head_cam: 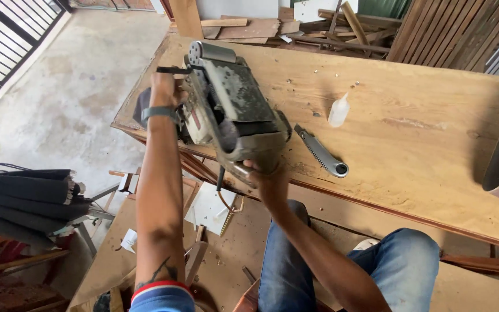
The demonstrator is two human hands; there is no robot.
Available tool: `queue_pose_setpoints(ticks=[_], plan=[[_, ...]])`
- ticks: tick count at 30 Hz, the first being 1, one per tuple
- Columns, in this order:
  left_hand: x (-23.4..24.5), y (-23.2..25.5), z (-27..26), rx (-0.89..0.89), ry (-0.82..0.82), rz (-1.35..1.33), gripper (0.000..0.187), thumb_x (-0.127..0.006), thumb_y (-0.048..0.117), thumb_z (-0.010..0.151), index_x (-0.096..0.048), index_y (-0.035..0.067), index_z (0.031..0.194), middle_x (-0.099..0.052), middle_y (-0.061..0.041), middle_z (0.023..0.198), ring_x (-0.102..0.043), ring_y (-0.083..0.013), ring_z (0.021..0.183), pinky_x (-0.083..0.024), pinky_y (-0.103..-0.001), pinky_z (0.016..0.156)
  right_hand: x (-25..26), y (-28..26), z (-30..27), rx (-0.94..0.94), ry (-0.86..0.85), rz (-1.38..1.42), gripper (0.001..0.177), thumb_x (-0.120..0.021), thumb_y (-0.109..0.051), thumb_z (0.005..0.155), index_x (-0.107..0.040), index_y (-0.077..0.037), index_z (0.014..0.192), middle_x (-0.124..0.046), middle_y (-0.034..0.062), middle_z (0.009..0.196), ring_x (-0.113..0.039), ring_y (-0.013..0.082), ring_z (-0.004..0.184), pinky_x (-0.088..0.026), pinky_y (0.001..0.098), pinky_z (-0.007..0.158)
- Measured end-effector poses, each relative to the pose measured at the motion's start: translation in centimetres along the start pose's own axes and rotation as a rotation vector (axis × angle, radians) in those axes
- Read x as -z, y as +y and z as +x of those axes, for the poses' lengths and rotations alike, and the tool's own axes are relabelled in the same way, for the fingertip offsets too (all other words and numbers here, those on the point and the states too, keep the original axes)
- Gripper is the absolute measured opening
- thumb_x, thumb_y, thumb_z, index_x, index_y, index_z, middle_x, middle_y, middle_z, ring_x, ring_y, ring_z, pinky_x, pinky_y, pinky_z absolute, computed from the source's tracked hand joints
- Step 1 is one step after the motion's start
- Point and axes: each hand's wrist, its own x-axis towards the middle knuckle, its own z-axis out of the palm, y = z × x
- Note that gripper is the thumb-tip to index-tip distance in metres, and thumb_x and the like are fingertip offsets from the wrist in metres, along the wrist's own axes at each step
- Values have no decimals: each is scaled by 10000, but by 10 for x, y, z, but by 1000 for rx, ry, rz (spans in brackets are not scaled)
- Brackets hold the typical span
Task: Cleaning and maintaining a handheld belt sander by removing the belt and cleaning the internal rollers with a scraper and cleaning fluid.
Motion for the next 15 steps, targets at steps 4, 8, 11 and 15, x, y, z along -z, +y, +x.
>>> queue_pose_setpoints(ticks=[4, 8, 11, 15], plan=[[1, 56, -272, -314, 152, -7, 248, -679, 291, 853, -671, 234, 1094, -690, -26, 951, -654, -151, 880, -610, -338, 685, -31, -18, -25, -186, 4, -129, 721, -902, -398, 694, -649, -136, 1316, -690, 163, 1287, -620, 394, 1250, -488, 651, 1026], [18, -17, -385, -459, 103, 120, 426, -472, 430, 1045, -443, 54, 1245, -446, -186, 1195, -424, -317, 1146, -345, -450, 1025, -40, -20, -35, -50, -41, -22, 557, -840, -243, 784, -601, -66, 1255, -694, 210, 1186, -638, 407, 1220, -520, 585, 973], [18, -50, -424, -312, -117, 315, 736, -677, 477, 904, -406, 9, 1403, -486, -260, 1312, -462, -389, 1203, -346, -531, 1026, -50, -20, -46, 54, -42, 54, 727, -667, -493, 882, -470, 12, 1367, -555, 288, 1337, -517, 425, 1324, -424, 600, 1069], [-17, -47, -444, -360, -141, 437, 896, -924, 349, 709, -411, 259, 1438, -593, -64, 1393, -583, -290, 1286, -456, -506, 1070, -7, 30, -7, 352, -540, -124, 541, -739, -9, 731, -702, -66, 1268, -699, 164, 1263, -619, 399, 1235, -470, 587, 1054]])
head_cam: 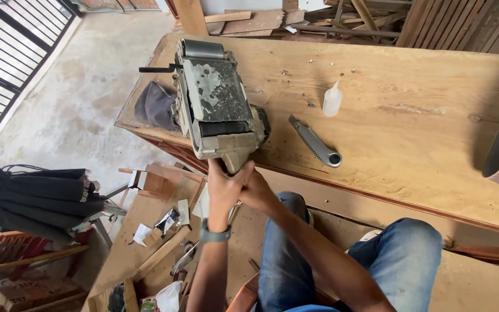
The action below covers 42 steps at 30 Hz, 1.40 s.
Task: Cleaning and maintaining a handheld belt sander by removing the belt and cleaning the internal rollers with a scraper and cleaning fluid.
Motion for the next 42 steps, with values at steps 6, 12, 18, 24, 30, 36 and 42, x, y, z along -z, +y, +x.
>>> queue_pose_setpoints(ticks=[6, 12, 18, 24, 30, 36, 42], plan=[[-36, 18, -8, -262, 545, 353, 303, -793, 206, 545, -586, 31, 682, -655, -164, 753, -674, -450, 901, -400, -590, 1095, 93, -89, -46, -135, 370, -729, 346, -672, -176, 883, -702, -82, 1215, -720, 226, 1064, -677, 460, 1018, -528, 570, 833], [-37, -54, 17, -256, 531, 306, 306, -823, 249, 574, -613, 45, 664, -705, -165, 807, -668, -490, 1025, -458, -573, 1046, 153, 8, -1, -169, 351, -1384, 507, -707, -226, 824, -536, -35, 1262, -474, 148, 1142, -472, 422, 1085, -392, 554, 862], [-27, -35, 11, -320, 473, 222, 321, -837, 231, 585, -647, -10, 680, -697, -208, 757, -673, -507, 922, -455, -534, 1085, 171, -16, 12, -378, 262, -737, 477, -640, -324, 974, -519, -20, 1322, -573, 257, 1201, -599, 520, 1164, -483, 609, 994], [-27, -38, 15, -316, 400, 141, 269, -776, 137, 565, -616, -48, 677, -669, -245, 744, -674, -506, 872, -435, -518, 1095, 139, -130, 14, -152, 118, -56, 279, -520, -380, 1048, -556, -202, 1260, -507, 14, 996, -557, 225, 1081, -418, 429, 1013], [-26, -41, 16, -355, 399, 143, 260, -769, 145, 575, -580, -21, 638, -630, -229, 701, -656, -492, 802, -471, -512, 1025, 150, -54, 75, 36, -74, -566, 251, -526, -315, 1024, -584, -242, 1257, -670, 254, 947, -662, 514, 968, -510, 583, 839], [-27, -56, 20, -351, 378, 144, 247, -762, 134, 555, -557, 7, 610, -613, -201, 682, -664, -447, 777, -491, -462, 982, 148, -16, 84, 258, 33, -1033, 377, -376, -577, 1037, -556, -250, 1094, -669, 108, 765, -743, 365, 788, -575, 472, 745], [-27, -54, 20, -362, 376, 156, 278, -784, 123, 561, -523, 30, 583, -590, -183, 641, -644, -413, 693, -517, -432, 883, 147, -17, 92, 486, 130, -1044, 390, -403, -544, 1069, -610, -214, 1054, -605, 75, 765, -704, 328, 738, -570, 426, 655]])
